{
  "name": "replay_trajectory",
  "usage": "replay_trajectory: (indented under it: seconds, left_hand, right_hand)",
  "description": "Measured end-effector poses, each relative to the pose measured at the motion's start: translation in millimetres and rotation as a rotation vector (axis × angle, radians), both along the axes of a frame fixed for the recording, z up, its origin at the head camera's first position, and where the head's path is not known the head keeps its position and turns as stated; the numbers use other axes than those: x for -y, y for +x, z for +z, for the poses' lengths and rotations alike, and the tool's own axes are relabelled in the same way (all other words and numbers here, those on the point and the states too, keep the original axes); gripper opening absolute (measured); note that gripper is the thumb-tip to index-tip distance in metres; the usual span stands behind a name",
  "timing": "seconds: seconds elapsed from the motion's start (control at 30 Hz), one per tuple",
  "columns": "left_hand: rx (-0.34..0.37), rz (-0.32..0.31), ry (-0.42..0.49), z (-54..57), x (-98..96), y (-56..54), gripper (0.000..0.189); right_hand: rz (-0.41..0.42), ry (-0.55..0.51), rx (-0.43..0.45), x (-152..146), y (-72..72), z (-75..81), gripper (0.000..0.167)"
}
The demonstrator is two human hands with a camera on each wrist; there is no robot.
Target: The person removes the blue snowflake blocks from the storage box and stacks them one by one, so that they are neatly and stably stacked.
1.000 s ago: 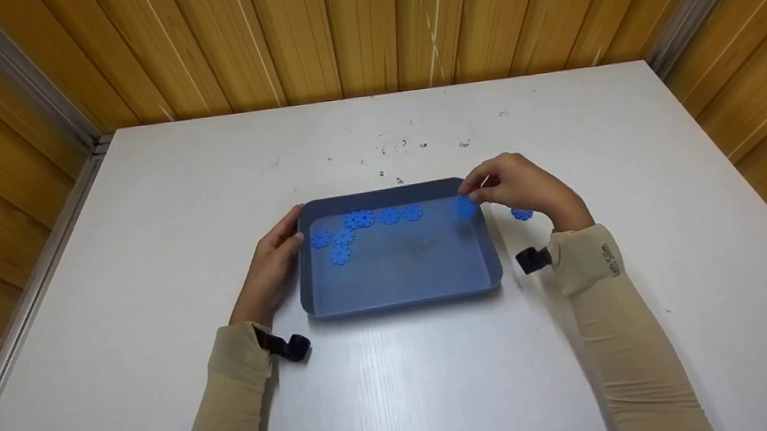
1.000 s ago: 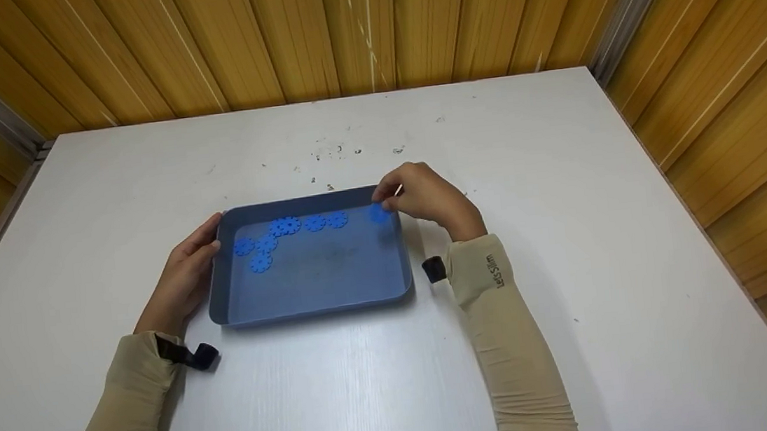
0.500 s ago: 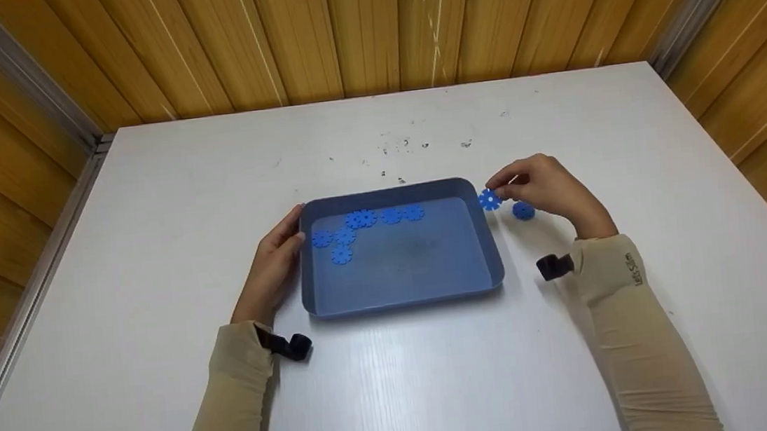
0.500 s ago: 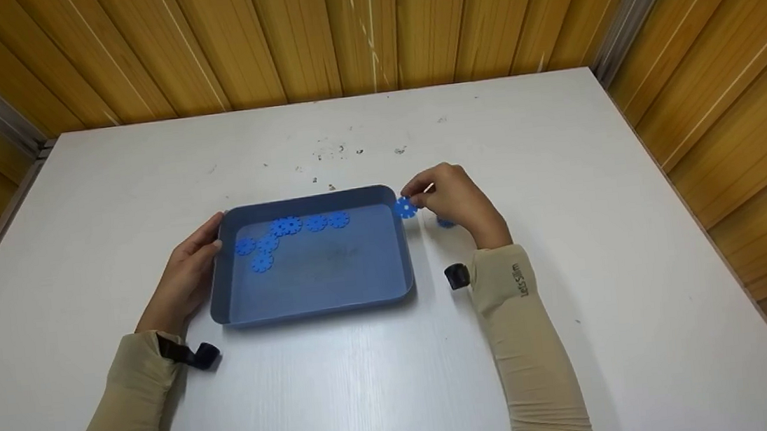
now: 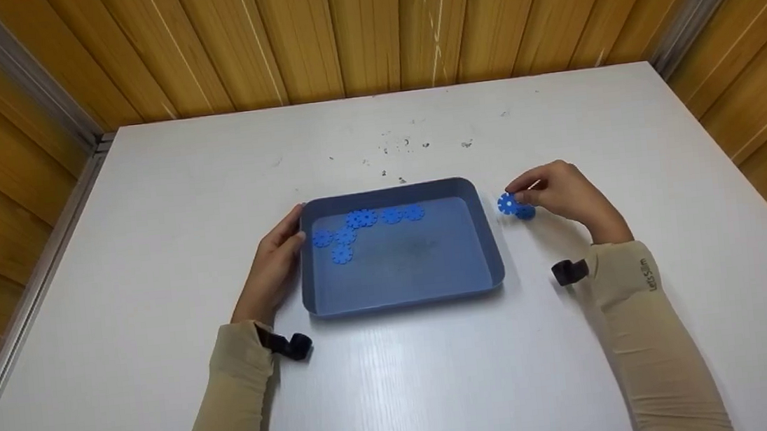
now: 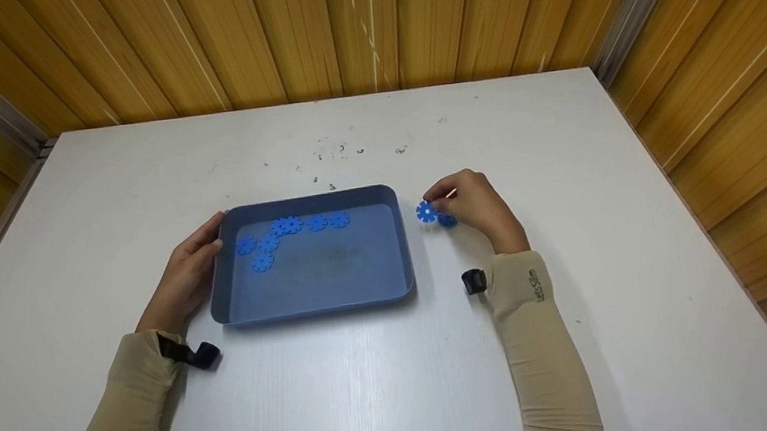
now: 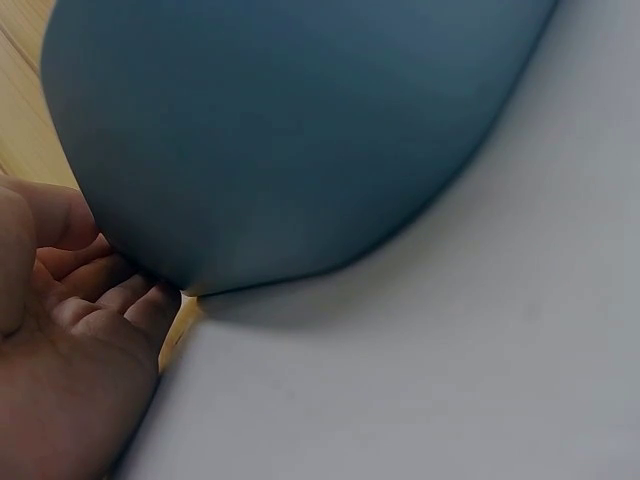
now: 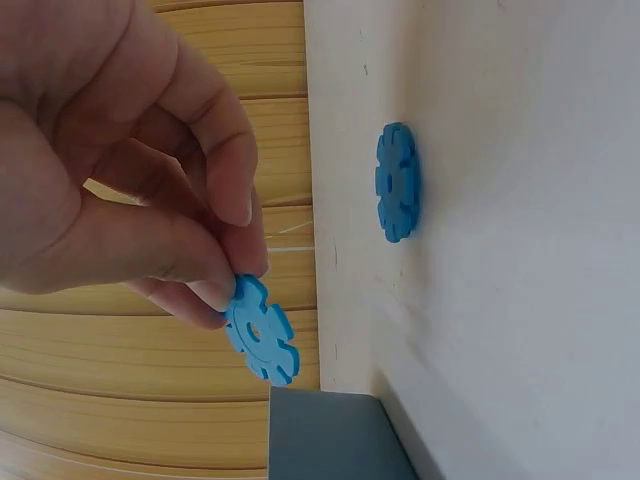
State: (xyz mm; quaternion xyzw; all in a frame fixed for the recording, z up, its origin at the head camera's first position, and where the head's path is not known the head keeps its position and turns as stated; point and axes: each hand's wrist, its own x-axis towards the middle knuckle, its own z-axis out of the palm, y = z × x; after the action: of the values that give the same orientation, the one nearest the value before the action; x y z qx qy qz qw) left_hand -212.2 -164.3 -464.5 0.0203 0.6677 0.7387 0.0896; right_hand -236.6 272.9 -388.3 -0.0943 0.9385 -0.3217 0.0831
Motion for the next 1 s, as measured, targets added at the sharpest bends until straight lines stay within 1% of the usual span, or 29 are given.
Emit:
replay_trajectory:
  seconds: [0.37, 0.6, 0.7, 0.9, 1.0]
  left_hand:
    - [0.011, 0.010, 0.005, 0.8, -0.3, 1.0, 0.053]
    - [-0.043, -0.010, 0.002, -1.5, 1.1, 0.5, 0.055]
    - [-0.039, -0.004, 0.005, -2.2, 1.1, 0.3, 0.054]
    - [-0.029, -0.004, 0.046, -2.9, 0.6, 0.1, 0.054]
    - [-0.031, -0.006, 0.039, -2.6, 0.5, 0.0, 0.054]
  right_hand:
    - [-0.038, 0.002, 0.038, -13.7, -0.1, -8.7, 0.023]
    - [-0.063, -0.013, 0.084, -20.5, -0.8, -13.4, 0.023]
    - [-0.062, -0.003, 0.087, -21.9, -1.4, -15.0, 0.024]
    - [-0.070, 0.000, 0.096, -25.3, -2.0, -17.6, 0.026]
    - [-0.079, 0.000, 0.105, -27.2, -2.0, -18.5, 0.027]
